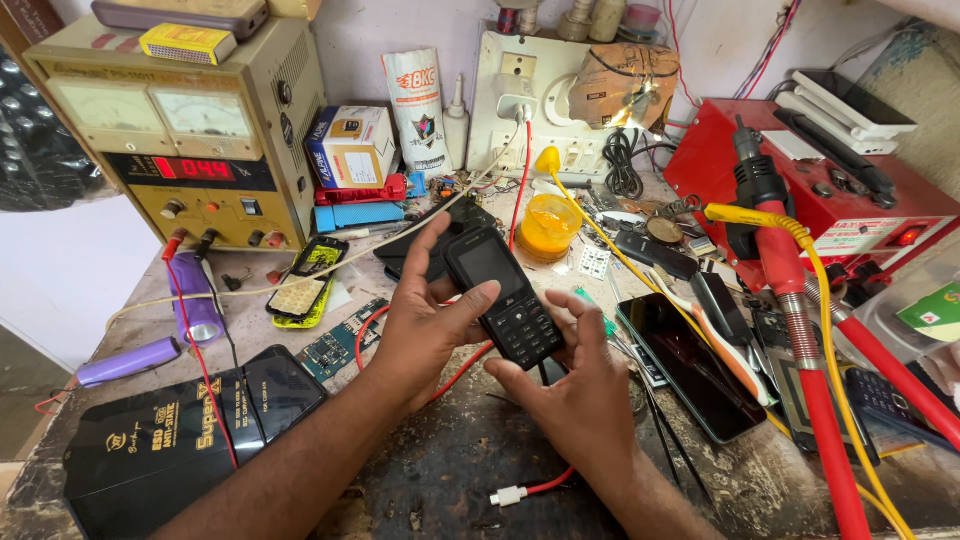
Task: The person assembles a mobile phone by inserting a battery, placing the motherboard into the casing, and attaching the keypad. The person then repeats the process with a second phone, inserting the battery and motherboard before closing the casing.
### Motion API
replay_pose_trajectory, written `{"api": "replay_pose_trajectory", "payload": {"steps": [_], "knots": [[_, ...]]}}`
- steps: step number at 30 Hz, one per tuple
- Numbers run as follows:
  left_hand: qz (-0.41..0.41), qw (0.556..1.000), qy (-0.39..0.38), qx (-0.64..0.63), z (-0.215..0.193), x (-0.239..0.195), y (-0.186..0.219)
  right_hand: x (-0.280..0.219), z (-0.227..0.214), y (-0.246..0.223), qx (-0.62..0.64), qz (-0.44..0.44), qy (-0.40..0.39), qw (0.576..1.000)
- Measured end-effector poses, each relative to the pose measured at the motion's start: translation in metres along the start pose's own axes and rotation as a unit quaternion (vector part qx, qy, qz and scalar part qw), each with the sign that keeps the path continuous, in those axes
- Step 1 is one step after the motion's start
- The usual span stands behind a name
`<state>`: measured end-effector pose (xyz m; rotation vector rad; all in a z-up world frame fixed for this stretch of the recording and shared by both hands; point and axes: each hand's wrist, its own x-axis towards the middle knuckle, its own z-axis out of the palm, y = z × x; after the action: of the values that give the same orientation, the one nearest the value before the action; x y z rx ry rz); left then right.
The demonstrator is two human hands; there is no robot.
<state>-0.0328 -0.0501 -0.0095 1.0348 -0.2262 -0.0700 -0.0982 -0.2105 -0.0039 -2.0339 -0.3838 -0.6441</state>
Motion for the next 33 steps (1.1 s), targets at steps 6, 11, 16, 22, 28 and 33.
{"api": "replay_pose_trajectory", "payload": {"steps": [6,11,16,22,28,33], "knots": [[-0.007,0.991,0.013,0.131,0.003,-0.004,-0.003,0.003,0.002,-0.001,-0.220,0.060,-0.068,0.971],[-0.039,0.985,-0.021,0.169,0.002,-0.007,-0.001,0.014,0.002,-0.006,-0.277,0.087,-0.111,0.950],[0.103,0.874,0.050,0.472,-0.030,0.010,0.040,0.041,-0.007,-0.008,-0.266,0.102,-0.124,0.950],[0.045,0.618,0.209,0.757,-0.078,0.008,0.092,0.071,-0.007,-0.003,-0.256,0.210,-0.226,0.916],[-0.136,0.546,0.143,0.814,-0.078,0.006,0.102,0.113,0.021,0.005,-0.306,0.151,-0.184,0.922],[-0.163,0.530,0.134,0.822,-0.079,0.002,0.110,0.141,0.038,0.012,-0.315,0.128,-0.171,0.925]]}}
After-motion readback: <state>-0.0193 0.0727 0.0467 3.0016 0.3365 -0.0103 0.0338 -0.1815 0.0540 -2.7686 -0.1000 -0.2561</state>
